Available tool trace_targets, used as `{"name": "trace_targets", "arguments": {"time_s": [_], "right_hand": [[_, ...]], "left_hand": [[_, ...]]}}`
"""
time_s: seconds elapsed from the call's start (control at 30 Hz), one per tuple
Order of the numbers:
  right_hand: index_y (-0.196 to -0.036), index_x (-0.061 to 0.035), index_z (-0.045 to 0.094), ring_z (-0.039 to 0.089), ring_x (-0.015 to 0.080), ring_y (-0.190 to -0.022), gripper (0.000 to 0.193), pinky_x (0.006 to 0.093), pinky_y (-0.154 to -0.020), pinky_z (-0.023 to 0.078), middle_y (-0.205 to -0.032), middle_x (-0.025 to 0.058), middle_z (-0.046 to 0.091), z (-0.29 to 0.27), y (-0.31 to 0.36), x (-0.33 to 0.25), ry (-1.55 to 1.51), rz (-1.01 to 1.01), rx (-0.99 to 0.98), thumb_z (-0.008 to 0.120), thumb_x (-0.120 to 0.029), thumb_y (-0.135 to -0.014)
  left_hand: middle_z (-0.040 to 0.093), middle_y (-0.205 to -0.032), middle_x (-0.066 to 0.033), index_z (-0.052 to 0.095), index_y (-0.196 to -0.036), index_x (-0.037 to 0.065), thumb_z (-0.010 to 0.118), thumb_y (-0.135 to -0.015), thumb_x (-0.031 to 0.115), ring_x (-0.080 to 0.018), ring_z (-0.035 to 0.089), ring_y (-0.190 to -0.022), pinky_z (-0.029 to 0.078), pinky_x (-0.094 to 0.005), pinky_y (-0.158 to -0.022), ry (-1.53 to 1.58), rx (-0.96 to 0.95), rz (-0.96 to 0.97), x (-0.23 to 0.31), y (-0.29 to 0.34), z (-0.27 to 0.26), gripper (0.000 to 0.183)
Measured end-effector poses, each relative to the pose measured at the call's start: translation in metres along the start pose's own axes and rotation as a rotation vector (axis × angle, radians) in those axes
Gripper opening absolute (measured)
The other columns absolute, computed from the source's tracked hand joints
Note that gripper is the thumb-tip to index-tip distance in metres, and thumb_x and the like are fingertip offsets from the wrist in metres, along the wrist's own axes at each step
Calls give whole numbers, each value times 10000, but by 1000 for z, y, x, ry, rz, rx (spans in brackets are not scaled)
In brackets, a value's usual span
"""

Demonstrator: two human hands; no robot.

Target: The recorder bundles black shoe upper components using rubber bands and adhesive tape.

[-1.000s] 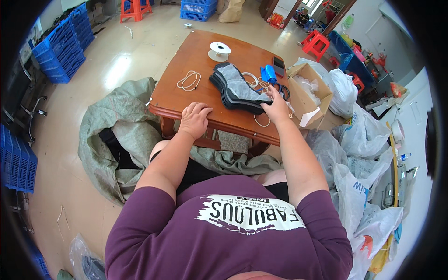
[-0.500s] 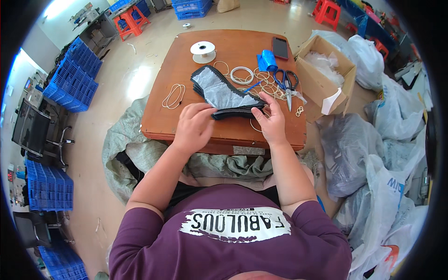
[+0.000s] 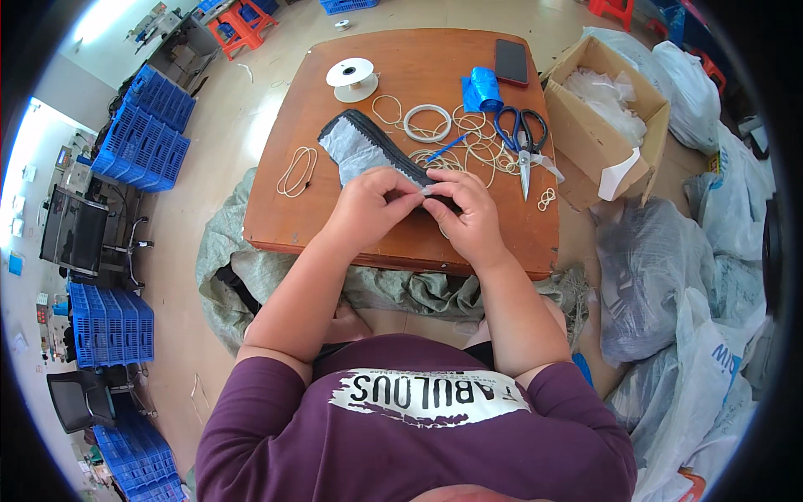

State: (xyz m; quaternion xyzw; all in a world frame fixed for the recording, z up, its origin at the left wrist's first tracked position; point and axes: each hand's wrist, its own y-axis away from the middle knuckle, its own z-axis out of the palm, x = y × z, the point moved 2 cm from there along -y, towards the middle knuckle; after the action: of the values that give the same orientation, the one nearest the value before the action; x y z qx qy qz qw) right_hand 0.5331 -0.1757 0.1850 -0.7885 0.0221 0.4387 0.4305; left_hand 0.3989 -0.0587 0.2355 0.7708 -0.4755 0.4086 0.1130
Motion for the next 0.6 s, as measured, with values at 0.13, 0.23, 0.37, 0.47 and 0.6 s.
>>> {"name": "trace_targets", "arguments": {"time_s": [0.13, 0.23, 0.37, 0.47, 0.6], "right_hand": [[-953, -84, 696, 633, 286, -1009, 215, 413, -901, 464, -1108, 79, 692, 2, 3, 7, 51, -3, -16, 770, -193, -784], [-959, -83, 694, 639, 284, -1002, 220, 408, -891, 471, -1090, 74, 699, 0, 5, 15, 96, -6, 25, 769, -193, -783], [-960, -83, 693, 646, 285, -994, 215, 405, -878, 479, -1063, 76, 706, 1, 1, 14, 75, 5, 87, 766, -189, -787], [-955, -77, 692, 651, 293, -983, 204, 403, -873, 490, -1033, 91, 708, 2, 0, 13, 104, 39, 86, 760, -185, -797], [-955, -67, 690, 649, 300, -989, 204, 396, -873, 498, -1040, 103, 703, 2, 2, 12, 67, 52, 99, 758, -180, -800]], "left_hand": [[669, -960, -45, 630, -927, 31, 660, -921, 95, -117, 622, -847, 511, -275, -739, 388, 151, -131, -22, 5, -5, 71], [671, -992, -83, 578, -942, 68, 557, -986, 110, -189, 639, -938, 505, -329, -878, 911, 445, -173, -21, 8, -26, 65], [581, -810, -49, 531, -870, 82, 542, -981, 128, -183, 589, -787, 488, -322, -777, 1227, 754, -194, -73, 45, -116, 120], [421, -686, -6, 455, -805, 94, 537, -985, 156, -125, 386, -592, 394, -295, -589, 1047, 1109, -174, -109, 105, -191, 206], [444, -691, 3, 475, -919, 65, 537, -983, 193, -105, 430, -582, 382, -297, -515, 185, 1336, -343, -132, 204, -219, 156]]}}
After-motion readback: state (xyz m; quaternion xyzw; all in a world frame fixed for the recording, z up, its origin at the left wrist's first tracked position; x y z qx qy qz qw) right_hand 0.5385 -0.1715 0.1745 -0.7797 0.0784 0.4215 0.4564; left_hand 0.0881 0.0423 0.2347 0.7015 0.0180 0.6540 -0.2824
